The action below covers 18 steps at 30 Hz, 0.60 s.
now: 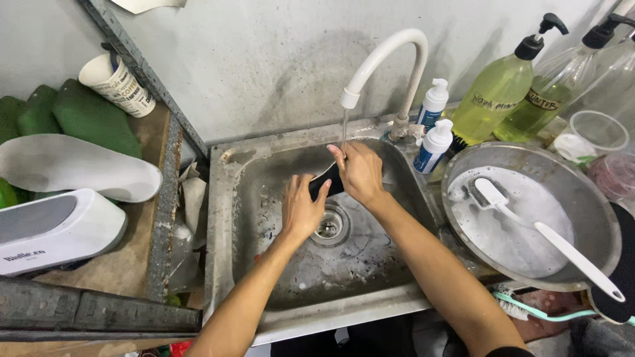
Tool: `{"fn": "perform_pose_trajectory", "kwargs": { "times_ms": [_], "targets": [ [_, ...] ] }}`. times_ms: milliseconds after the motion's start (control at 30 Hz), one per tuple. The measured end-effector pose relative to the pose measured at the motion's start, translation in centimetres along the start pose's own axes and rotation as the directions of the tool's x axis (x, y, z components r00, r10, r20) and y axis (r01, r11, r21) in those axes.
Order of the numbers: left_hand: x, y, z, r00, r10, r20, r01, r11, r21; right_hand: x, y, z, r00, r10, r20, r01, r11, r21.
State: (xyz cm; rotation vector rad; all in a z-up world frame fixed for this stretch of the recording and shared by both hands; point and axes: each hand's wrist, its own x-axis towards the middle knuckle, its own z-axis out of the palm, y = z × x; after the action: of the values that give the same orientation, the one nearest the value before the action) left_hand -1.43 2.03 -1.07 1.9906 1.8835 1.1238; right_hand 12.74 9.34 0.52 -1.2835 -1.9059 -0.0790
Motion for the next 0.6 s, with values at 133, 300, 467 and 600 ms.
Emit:
{"fn": "perform_pose_trajectory", "kwargs": {
  "times_ms": [133, 300, 467, 600],
  "targets": [
    [-0.2, 0.4, -0.2, 0.980, -0.112, 0.167, 0.117, 0.993, -0.022, 0.2, -0.2, -0.9, 0.986, 0.087, 0.141, -0.091, 0.996, 0.021],
    [0.6, 2.0, 0.0, 0.961, -0.161, 0.223, 0.203, 0.963, -0.180, 0.6, 1.2, -1.0, 0.921, 0.254, 0.294, -0.338, 0.897, 0.284],
    [1.8, 7.1, -0.7, 0.934, -0.277, 0.228, 0.347, 0.859, -0.376, 1.2, 3.1, -0.9, 0.857, 0.419, 0.300, -0.510, 0.773, 0.379],
    [2.8, 6.8, 2.5, 0.960, -0.236, 0.152, 0.281, 0.826, -0.489, 1.5, 4.2, -1.7, 0.715, 0.624, 0.315, -0.694, 0.580, 0.427]
  ]
}}
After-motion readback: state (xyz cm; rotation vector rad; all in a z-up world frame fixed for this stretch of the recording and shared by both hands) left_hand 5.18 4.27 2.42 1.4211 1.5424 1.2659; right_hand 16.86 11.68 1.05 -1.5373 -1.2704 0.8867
